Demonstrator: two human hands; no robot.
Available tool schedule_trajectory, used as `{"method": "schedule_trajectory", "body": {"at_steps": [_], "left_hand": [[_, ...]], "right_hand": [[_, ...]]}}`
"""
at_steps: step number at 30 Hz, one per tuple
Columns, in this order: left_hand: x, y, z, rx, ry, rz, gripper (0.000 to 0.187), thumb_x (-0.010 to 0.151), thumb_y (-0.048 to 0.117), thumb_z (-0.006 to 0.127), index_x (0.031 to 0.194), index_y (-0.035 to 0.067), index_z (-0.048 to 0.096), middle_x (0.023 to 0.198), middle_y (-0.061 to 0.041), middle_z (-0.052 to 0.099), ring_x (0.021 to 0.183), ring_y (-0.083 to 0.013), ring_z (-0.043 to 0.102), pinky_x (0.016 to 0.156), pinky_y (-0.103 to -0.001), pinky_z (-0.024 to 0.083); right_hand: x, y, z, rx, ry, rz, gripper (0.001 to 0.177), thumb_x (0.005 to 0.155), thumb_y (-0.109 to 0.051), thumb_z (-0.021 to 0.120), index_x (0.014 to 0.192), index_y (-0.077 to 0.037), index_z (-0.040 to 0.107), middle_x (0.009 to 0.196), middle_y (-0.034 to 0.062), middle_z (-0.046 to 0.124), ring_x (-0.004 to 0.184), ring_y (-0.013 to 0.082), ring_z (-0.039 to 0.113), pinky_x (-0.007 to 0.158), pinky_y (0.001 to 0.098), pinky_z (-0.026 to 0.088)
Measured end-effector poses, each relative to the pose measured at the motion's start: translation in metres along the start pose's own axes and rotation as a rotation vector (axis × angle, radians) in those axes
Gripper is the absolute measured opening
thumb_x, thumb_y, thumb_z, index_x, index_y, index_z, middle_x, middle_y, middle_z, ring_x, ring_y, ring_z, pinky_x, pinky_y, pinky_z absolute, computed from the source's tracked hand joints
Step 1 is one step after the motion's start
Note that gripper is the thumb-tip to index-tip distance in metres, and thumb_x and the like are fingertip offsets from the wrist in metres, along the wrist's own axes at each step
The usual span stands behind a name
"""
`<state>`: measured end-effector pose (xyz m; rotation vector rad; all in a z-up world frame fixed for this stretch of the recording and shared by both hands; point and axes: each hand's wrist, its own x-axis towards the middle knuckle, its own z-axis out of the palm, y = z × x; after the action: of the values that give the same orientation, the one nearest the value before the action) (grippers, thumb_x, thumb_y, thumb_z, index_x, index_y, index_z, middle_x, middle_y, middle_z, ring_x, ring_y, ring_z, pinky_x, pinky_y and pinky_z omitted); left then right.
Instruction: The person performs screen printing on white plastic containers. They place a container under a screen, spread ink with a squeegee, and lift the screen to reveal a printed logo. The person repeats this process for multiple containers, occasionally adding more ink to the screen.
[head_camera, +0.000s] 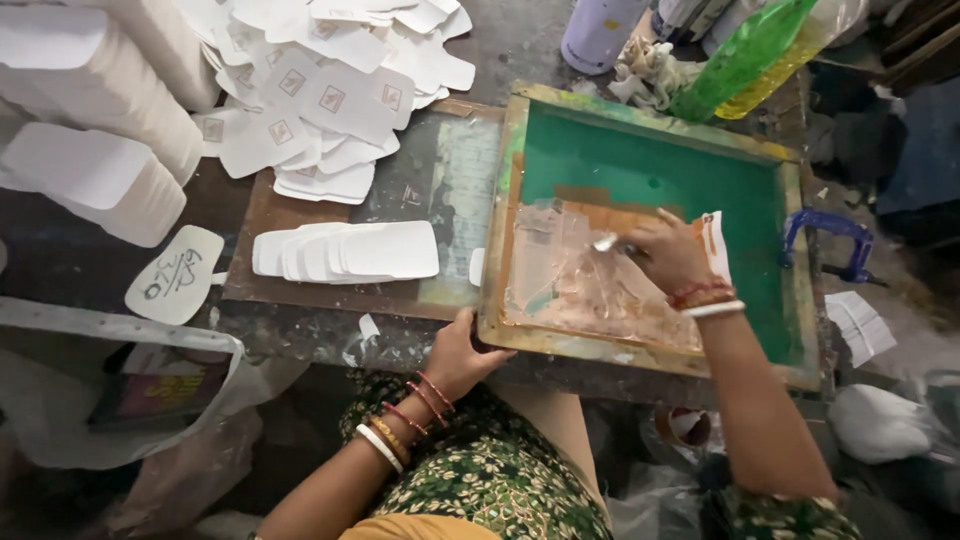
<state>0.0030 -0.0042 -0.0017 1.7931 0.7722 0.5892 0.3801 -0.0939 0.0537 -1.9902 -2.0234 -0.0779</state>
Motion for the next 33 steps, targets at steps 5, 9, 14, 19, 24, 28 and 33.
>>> {"method": "schedule_trajectory", "body": {"at_steps": [5,9,14,19,24,28,33], "left_hand": [[0.002,-0.002,0.004,0.082,-0.024,-0.125,0.063,0.066,0.039,0.092,0.106,0.001,0.060,0.094,-0.021,0.076,0.092,-0.0392,0.073,0.075,-0.045,0.059],[0.003,0.005,0.003,0.048,-0.004,-0.096,0.064,0.066,0.040,0.091,0.108,0.002,0.060,0.095,-0.021,0.075,0.092,-0.0395,0.073,0.074,-0.045,0.059],[0.000,0.001,0.004,-0.035,0.025,-0.031,0.067,0.068,0.042,0.091,0.111,0.001,0.060,0.096,-0.021,0.075,0.092,-0.0370,0.076,0.075,-0.043,0.060],[0.001,0.004,0.000,0.031,0.017,-0.060,0.069,0.067,0.041,0.092,0.113,-0.001,0.061,0.098,-0.022,0.075,0.092,-0.0369,0.075,0.076,-0.043,0.060],[0.002,-0.004,0.001,-0.092,0.004,-0.006,0.070,0.068,0.041,0.089,0.117,-0.001,0.061,0.099,-0.020,0.076,0.093,-0.0341,0.077,0.078,-0.041,0.061],[0.006,-0.012,0.005,-0.011,-0.003,-0.024,0.070,0.067,0.040,0.090,0.115,-0.001,0.061,0.099,-0.021,0.076,0.093,-0.0366,0.075,0.078,-0.043,0.059],[0.006,-0.002,0.003,0.051,-0.014,-0.096,0.068,0.066,0.043,0.091,0.109,0.000,0.061,0.097,-0.021,0.075,0.092,-0.0372,0.075,0.077,-0.044,0.059]], "right_hand": [[-0.080,-0.005,-0.047,-0.028,-0.269,0.222,0.017,0.084,-0.026,0.069,0.096,-0.016,0.074,0.089,0.0045,0.074,0.091,0.0270,0.070,0.086,0.0406,0.053],[-0.115,-0.029,-0.046,0.069,-0.271,0.674,0.028,0.085,-0.031,0.067,0.106,-0.013,0.073,0.094,0.0135,0.074,0.086,0.0348,0.072,0.076,0.0476,0.057],[-0.092,-0.027,0.035,-0.155,-0.053,0.993,0.040,0.098,-0.038,0.058,0.120,-0.005,0.065,0.092,0.0299,0.071,0.085,0.0501,0.068,0.076,0.0601,0.053],[-0.006,-0.065,0.054,-0.096,0.170,0.786,0.052,0.089,-0.039,0.067,0.116,0.005,0.064,0.090,0.0315,0.070,0.084,0.0469,0.070,0.074,0.0553,0.055],[0.007,-0.103,-0.005,0.118,0.187,0.637,0.028,0.095,-0.030,0.070,0.104,-0.003,0.072,0.094,0.0237,0.072,0.090,0.0420,0.070,0.077,0.0518,0.054],[-0.047,-0.115,-0.003,-0.011,0.180,0.218,0.010,0.089,-0.010,0.069,0.099,-0.010,0.073,0.094,0.0130,0.075,0.089,0.0315,0.072,0.085,0.0443,0.053],[-0.067,-0.110,-0.021,-0.038,0.136,0.131,0.024,0.075,-0.010,0.071,0.098,-0.016,0.075,0.091,0.0084,0.074,0.089,0.0325,0.068,0.086,0.0421,0.051]]}}
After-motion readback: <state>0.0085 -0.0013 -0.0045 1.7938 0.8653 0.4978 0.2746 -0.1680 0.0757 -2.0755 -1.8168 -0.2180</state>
